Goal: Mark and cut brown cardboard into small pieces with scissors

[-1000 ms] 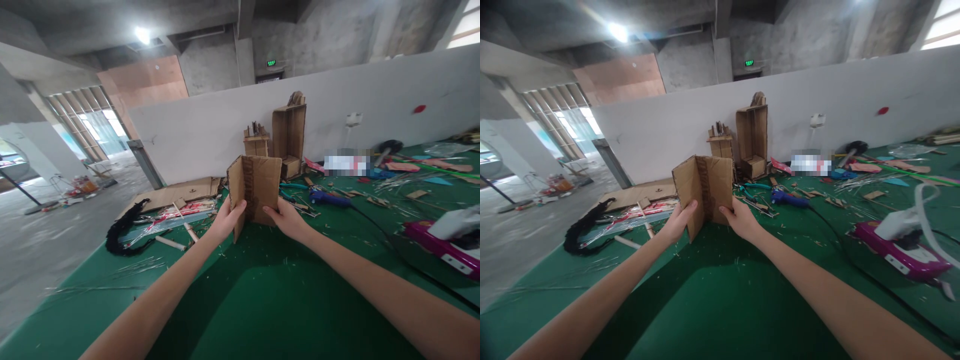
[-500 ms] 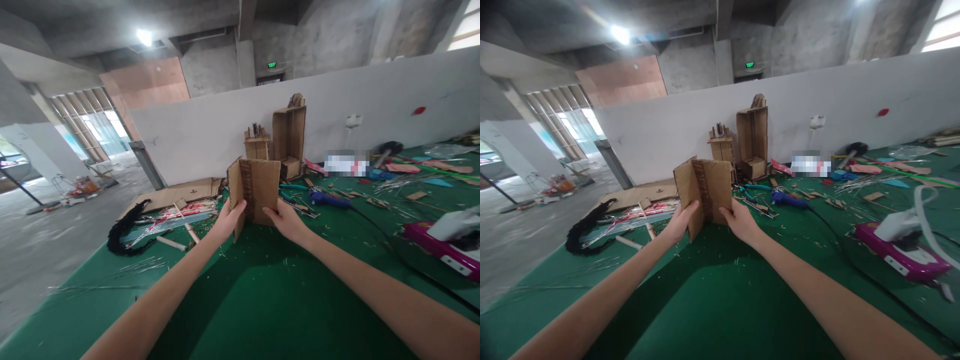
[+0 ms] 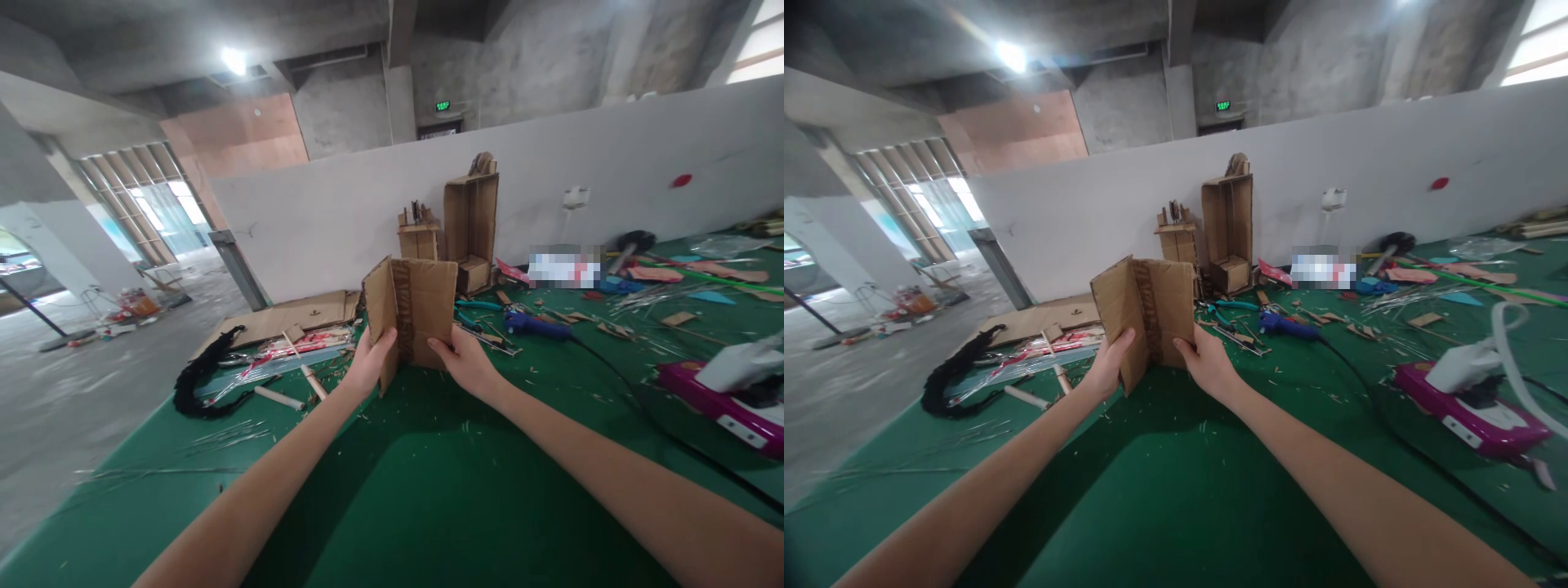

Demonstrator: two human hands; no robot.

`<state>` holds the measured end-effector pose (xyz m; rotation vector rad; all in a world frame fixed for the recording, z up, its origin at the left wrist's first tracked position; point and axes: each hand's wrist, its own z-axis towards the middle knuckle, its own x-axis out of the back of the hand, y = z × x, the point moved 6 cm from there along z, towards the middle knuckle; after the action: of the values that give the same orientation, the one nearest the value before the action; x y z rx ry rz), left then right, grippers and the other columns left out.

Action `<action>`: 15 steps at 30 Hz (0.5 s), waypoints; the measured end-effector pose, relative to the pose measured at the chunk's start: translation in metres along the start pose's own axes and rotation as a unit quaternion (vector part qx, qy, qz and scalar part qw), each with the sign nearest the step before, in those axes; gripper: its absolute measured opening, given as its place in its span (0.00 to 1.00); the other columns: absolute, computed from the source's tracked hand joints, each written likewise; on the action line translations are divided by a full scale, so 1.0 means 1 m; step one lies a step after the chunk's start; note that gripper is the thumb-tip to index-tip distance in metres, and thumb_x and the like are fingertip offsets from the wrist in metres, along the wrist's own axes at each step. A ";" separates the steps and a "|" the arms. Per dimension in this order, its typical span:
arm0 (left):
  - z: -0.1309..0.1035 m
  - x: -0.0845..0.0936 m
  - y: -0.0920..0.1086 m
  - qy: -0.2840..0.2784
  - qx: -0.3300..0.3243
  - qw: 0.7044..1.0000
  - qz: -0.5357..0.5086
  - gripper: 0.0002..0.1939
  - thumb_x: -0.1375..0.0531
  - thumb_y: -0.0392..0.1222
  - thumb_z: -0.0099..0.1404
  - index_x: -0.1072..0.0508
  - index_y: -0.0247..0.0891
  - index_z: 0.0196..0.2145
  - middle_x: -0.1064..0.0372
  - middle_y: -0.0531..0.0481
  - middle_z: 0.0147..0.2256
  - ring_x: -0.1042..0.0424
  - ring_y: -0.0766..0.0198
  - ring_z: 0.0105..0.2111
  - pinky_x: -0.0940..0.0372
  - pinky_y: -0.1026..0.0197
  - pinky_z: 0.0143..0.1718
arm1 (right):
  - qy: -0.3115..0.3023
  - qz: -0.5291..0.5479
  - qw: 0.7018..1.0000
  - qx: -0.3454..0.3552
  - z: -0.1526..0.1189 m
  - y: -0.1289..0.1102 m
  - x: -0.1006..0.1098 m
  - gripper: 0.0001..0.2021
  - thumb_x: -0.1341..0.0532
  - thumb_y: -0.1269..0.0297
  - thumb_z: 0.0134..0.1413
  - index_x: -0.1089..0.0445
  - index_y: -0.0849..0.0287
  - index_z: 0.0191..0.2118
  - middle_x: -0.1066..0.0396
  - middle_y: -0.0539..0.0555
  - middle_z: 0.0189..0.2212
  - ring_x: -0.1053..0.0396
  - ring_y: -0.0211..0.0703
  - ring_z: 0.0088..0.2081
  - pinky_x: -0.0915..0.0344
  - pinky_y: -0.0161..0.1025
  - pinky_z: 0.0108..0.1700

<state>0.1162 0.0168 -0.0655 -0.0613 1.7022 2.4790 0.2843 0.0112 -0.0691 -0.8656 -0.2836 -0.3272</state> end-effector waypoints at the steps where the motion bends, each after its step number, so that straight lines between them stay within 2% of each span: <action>1: 0.000 -0.001 0.002 -0.005 -0.006 1.000 0.011 0.26 0.39 0.53 0.55 0.32 0.41 0.50 0.33 0.46 0.51 0.38 0.52 0.53 0.45 0.52 0.54 | -0.001 0.000 1.000 0.000 0.000 -0.001 0.000 0.14 0.46 0.67 0.55 0.33 0.58 0.47 0.28 0.57 0.45 0.32 0.51 0.48 0.37 0.48 0.49; 9: -0.003 -0.003 0.009 -0.009 -0.027 0.998 0.055 0.20 0.40 0.53 0.55 0.28 0.39 0.42 0.29 0.48 0.43 0.37 0.52 0.51 0.44 0.54 0.53 | -0.005 0.003 1.000 0.004 0.001 -0.004 -0.001 0.15 0.45 0.68 0.54 0.34 0.58 0.49 0.29 0.57 0.47 0.33 0.51 0.50 0.38 0.49 0.52; 15: -0.005 -0.007 0.013 -0.031 -0.012 0.998 0.046 0.20 0.38 0.51 0.54 0.29 0.40 0.43 0.29 0.47 0.44 0.35 0.52 0.48 0.42 0.54 0.50 | -0.002 0.010 1.000 0.002 0.001 -0.002 -0.001 0.14 0.45 0.68 0.54 0.34 0.58 0.48 0.29 0.57 0.46 0.33 0.51 0.49 0.38 0.49 0.51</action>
<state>0.1211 0.0074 -0.0546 0.0944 1.6865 2.5389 0.2822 0.0107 -0.0672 -0.8653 -0.2789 -0.3057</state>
